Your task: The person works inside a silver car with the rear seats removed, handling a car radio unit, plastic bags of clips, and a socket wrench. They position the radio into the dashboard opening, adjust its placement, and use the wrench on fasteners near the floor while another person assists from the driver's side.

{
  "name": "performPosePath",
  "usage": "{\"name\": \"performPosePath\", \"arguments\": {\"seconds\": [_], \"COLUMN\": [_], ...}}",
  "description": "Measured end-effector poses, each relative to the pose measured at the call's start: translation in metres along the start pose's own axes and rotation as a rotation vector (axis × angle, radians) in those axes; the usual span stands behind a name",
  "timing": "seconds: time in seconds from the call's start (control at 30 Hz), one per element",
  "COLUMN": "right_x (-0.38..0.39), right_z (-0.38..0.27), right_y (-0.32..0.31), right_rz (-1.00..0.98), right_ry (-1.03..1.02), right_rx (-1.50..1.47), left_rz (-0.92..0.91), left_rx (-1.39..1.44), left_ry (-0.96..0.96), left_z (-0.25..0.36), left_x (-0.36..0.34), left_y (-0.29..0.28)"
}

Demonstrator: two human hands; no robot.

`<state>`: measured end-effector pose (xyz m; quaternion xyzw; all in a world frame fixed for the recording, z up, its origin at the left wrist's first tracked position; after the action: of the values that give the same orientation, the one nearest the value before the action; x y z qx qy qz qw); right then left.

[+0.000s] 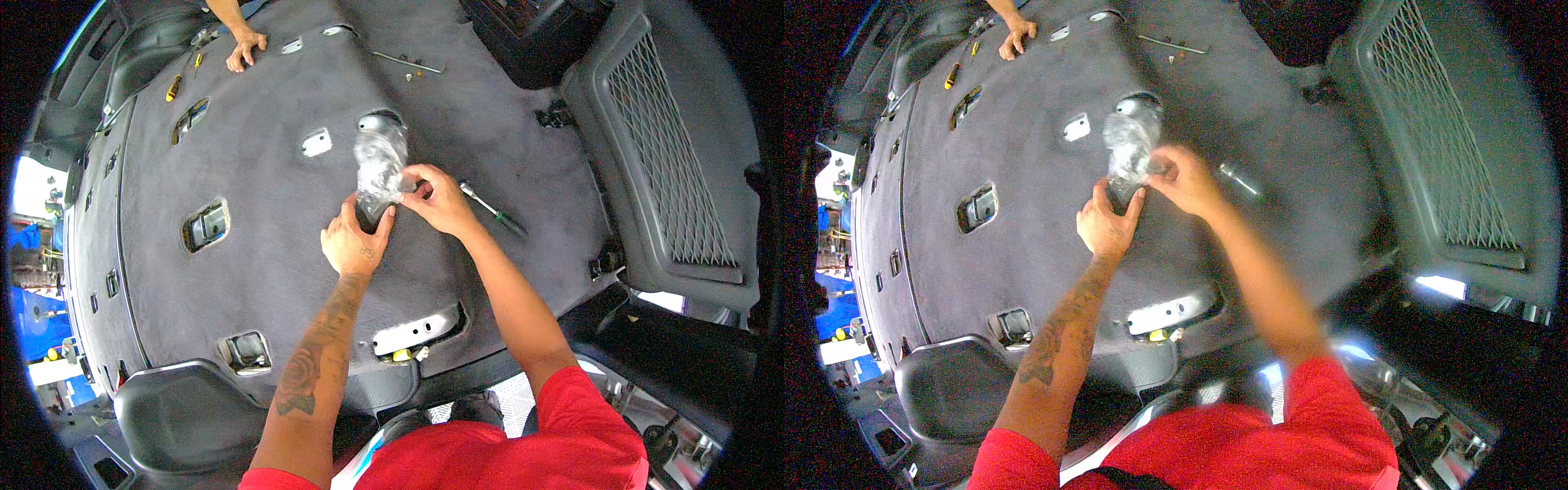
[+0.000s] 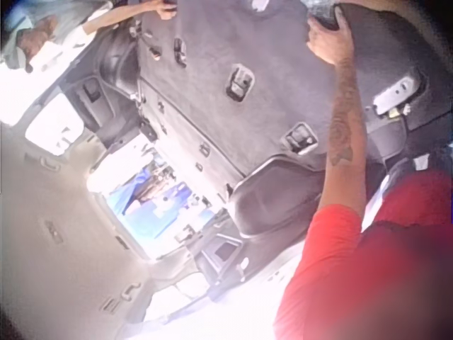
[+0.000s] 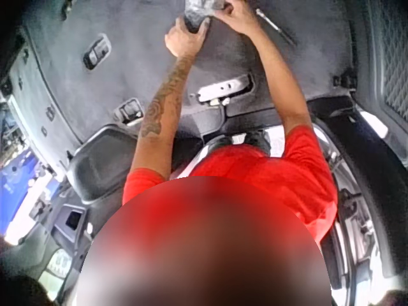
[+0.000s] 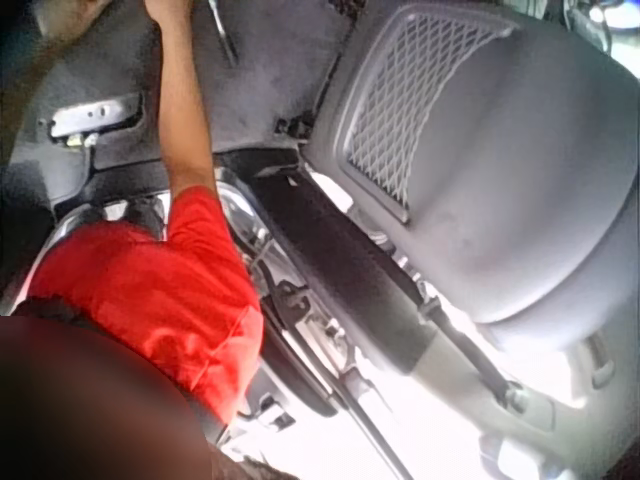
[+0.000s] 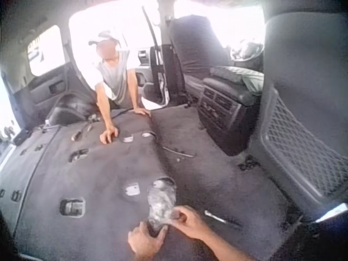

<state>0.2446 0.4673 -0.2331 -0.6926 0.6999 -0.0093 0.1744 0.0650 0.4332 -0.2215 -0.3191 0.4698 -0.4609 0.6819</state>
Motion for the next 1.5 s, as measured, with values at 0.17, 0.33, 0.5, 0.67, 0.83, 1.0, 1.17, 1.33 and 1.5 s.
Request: {"name": "performPosePath", "arguments": {"seconds": [0.17,0.33,0.5,0.67,0.83,1.0,1.17,1.33,1.5], "right_x": [0.01,0.019,0.015,0.007,-0.003,-0.007,-0.007,-0.009,-0.015], "right_z": [0.034,0.025,-0.022,-0.043,-0.041,-0.037,-0.033,-0.023,-0.019], "right_y": [0.007,0.003,-0.003,0.035,0.046,0.041,0.05,0.046,0.036], "right_rz": [0.073,0.179,0.393,-0.1,-0.165,-0.143,-0.08,-0.102,-0.225], "right_ry": [0.217,0.221,-0.187,-0.039,0.087,0.101,0.088,0.017,0.159], "right_rx": [-0.021,-0.284,-0.062,0.471,0.57,0.477,0.555,0.433,0.322], "left_rz": [-0.045,-0.1,0.02,-0.04,-0.056,-0.021,-0.029,-0.069,-0.03], "left_rx": [0.028,0.052,0.041,-0.052,-0.011,0.054,0.023,-0.053,-0.041], "left_ry": [0.009,-0.012,0.05,0.028,0.005,-0.002,0.021,0.007,0.027], "left_z": [-0.001,-0.005,-0.012,-0.013,-0.01,-0.01,-0.012,-0.012,-0.012], "left_x": [-0.002,-0.001,0.002,0.002,-0.001,0.001,0.001,0.001,0.001], "left_y": [0.0,0.001,0.008,0.01,0.011,0.011,0.012,0.013,0.013]}}
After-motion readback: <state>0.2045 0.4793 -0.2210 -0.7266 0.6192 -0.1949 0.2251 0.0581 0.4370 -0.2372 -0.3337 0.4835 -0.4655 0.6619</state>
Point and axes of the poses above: each hand's wrist, its own x-axis away from the middle knuckle, its own y-axis out of the palm, z = x × y, the point moved 1 cm from there along -x, towards the middle knuckle, and after that the axes turned 5 degrees about z, right-handed, at the moved point
